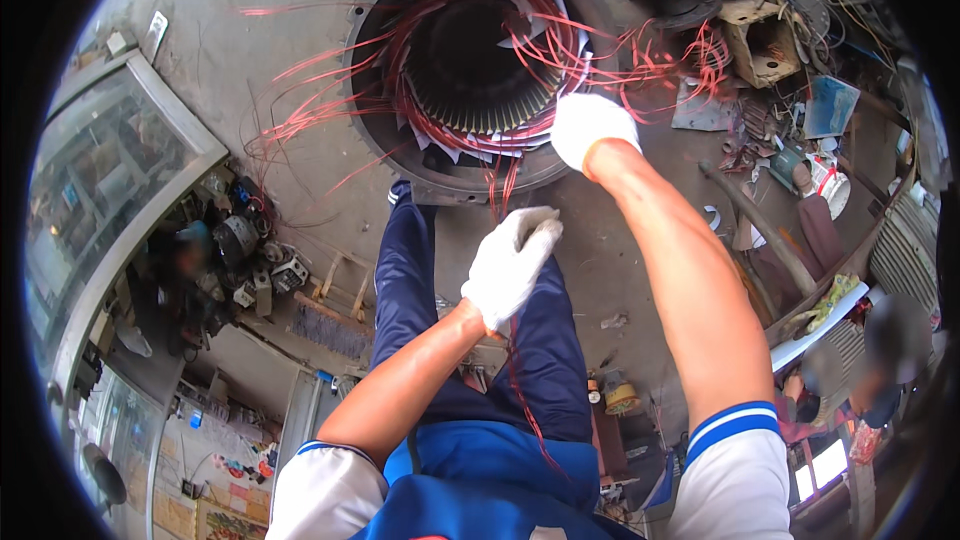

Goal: The person pulls red copper wires out of an electric motor stator by hand while wearing gloves.

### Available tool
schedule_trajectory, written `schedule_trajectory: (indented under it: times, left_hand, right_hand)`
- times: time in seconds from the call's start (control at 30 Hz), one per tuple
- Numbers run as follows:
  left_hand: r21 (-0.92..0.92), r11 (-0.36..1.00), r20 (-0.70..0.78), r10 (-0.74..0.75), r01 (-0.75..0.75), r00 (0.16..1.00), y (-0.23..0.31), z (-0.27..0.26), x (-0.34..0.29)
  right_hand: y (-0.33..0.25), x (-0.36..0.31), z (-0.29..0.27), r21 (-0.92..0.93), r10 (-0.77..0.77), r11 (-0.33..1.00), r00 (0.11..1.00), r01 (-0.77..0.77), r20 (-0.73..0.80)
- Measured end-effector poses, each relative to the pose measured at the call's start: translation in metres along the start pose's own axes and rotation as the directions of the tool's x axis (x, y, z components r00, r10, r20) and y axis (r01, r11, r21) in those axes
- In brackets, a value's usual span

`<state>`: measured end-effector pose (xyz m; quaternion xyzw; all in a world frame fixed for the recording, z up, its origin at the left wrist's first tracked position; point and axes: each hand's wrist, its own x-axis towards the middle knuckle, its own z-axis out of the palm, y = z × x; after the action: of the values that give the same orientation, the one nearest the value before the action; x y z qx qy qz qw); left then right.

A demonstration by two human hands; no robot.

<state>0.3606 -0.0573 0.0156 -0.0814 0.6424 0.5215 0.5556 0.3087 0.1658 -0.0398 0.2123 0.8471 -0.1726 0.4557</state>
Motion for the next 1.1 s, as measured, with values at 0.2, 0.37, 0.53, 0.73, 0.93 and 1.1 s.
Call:
schedule_trajectory:
  times: [0.2,0.37,0.53,0.73,0.93,1.1]
  left_hand:
    - [-0.183,0.915,0.108,-0.343,0.358,0.933,0.03,0.041,0.038]
    - [-0.17,0.906,0.079,-0.38,0.388,0.922,0.004,0.071,0.065]
    - [-0.244,0.894,0.027,-0.382,0.376,0.924,-0.016,0.086,0.088]
    - [-0.183,0.951,-0.036,-0.261,0.25,0.965,-0.029,0.08,0.11]
    - [-0.144,0.983,-0.231,-0.141,0.11,0.962,-0.04,0.076,0.132]
    - [-0.07,0.99,-0.343,-0.137,0.12,0.929,-0.04,0.079,0.143]
  right_hand:
    - [0.054,-0.089,0.084,0.438,0.055,0.892,0.938,0.108,-0.341]
    - [0.029,-0.193,0.122,0.678,0.192,0.732,0.935,0.065,-0.297]
    - [0.031,-0.279,0.171,0.824,0.203,0.552,0.938,0.127,-0.28]
    - [0.056,-0.352,0.239,0.803,0.124,0.439,0.858,0.403,-0.498]
    - [0.111,-0.467,0.308,0.677,0.03,0.55,0.798,0.49,-0.602]
    - [0.153,-0.567,0.375,0.569,0.011,0.746,0.849,0.345,-0.529]
